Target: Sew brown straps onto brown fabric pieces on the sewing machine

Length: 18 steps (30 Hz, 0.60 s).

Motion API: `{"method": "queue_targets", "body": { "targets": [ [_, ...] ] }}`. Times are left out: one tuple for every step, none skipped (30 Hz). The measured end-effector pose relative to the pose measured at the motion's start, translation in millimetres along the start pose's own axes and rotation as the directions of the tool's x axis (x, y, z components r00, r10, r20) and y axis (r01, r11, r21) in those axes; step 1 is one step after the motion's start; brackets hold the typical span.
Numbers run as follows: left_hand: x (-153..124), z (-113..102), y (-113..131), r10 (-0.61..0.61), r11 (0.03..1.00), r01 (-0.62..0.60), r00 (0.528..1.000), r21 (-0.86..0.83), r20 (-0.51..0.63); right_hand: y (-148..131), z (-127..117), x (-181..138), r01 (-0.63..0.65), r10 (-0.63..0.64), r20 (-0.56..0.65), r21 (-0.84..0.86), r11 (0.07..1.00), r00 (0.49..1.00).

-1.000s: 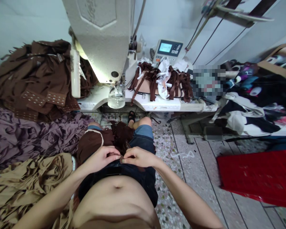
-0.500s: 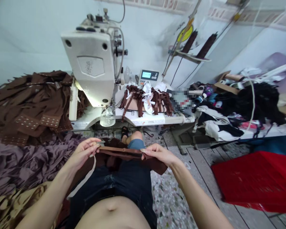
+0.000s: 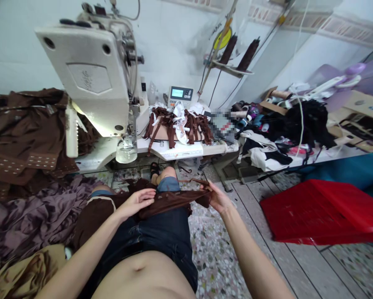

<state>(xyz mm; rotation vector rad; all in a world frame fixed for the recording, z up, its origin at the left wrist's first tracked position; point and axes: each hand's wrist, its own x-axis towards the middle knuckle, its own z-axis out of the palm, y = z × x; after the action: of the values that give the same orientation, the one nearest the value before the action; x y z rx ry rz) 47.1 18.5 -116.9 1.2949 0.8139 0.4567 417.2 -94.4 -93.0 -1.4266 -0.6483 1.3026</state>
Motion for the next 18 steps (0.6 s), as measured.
{"method": "queue_targets", "body": {
  "targets": [
    [3, 5, -12, -0.021, 0.998, 0.020, 1.000, 0.059, 0.004, 6, -5, -1, 0.003, -0.003, -0.036, 0.000, 1.000, 0.999],
    [6, 10, -24, -0.034, 0.992, 0.034, 0.999, 0.118, 0.002, 11, -10, -3, 0.005, -0.006, -0.068, -0.006, 1.000, 0.998],
    [7, 15, -34, -0.042, 0.984, 0.040, 0.999, 0.175, 0.006, 18, -14, -5, 0.005, -0.006, -0.097, -0.017, 1.000, 0.995],
    [7, 19, -43, -0.046, 0.973, 0.042, 0.999, 0.228, 0.012, 24, -18, -8, 0.001, -0.005, -0.121, -0.034, 0.999, 0.993],
    [7, 23, -50, -0.046, 0.960, 0.039, 0.999, 0.277, 0.019, 31, -22, -12, -0.008, 0.000, -0.140, -0.058, 0.998, 0.990],
    [8, 26, -56, -0.047, 0.946, 0.035, 0.998, 0.323, 0.029, 39, -26, -15, -0.024, 0.010, -0.153, -0.091, 0.996, 0.988],
    [9, 28, -61, -0.048, 0.930, 0.031, 0.998, 0.365, 0.039, 46, -29, -19, -0.047, 0.025, -0.160, -0.133, 0.990, 0.987],
    [10, 28, -64, -0.053, 0.914, 0.029, 0.997, 0.404, 0.050, 54, -31, -23, -0.074, 0.044, -0.163, -0.184, 0.980, 0.986],
    [12, 28, -66, -0.062, 0.898, 0.028, 0.996, 0.439, 0.063, 61, -34, -26, -0.102, 0.064, -0.161, -0.241, 0.965, 0.985],
    [13, 26, -67, -0.073, 0.883, 0.028, 0.994, 0.469, 0.077, 67, -35, -29, -0.125, 0.080, -0.158, -0.302, 0.945, 0.984],
    [14, 23, -67, -0.085, 0.869, 0.029, 0.992, 0.494, 0.092, 72, -36, -31, -0.139, 0.088, -0.154, -0.362, 0.922, 0.984],
    [14, 20, -65, -0.097, 0.859, 0.028, 0.989, 0.512, 0.109, 74, -35, -31, -0.141, 0.085, -0.150, -0.419, 0.897, 0.985],
    [12, 17, -62, -0.104, 0.852, 0.023, 0.987, 0.524, 0.125, 75, -32, -30, -0.131, 0.069, -0.148, -0.469, 0.873, 0.987],
    [9, 15, -57, -0.106, 0.848, 0.016, 0.985, 0.530, 0.139, 74, -27, -27, -0.109, 0.040, -0.144, -0.511, 0.852, 0.989],
    [4, 14, -50, -0.101, 0.848, 0.005, 0.983, 0.531, 0.151, 70, -18, -23, -0.080, 0.003, -0.140, -0.543, 0.836, 0.990],
    [-1, 13, -41, -0.090, 0.851, -0.009, 0.983, 0.526, 0.162, 65, -6, -19, -0.044, -0.038, -0.134, -0.563, 0.825, 0.990],
    [-6, 14, -31, -0.075, 0.857, -0.026, 0.982, 0.515, 0.174, 59, 11, -14, 0.008, -0.085, -0.107, -0.578, 0.816, 0.991],
    [-11, 16, -18, -0.055, 0.866, -0.045, 0.981, 0.499, 0.184, 51, 30, -10, 0.067, -0.127, -0.061, -0.585, 0.808, 0.990]
  ]
}}
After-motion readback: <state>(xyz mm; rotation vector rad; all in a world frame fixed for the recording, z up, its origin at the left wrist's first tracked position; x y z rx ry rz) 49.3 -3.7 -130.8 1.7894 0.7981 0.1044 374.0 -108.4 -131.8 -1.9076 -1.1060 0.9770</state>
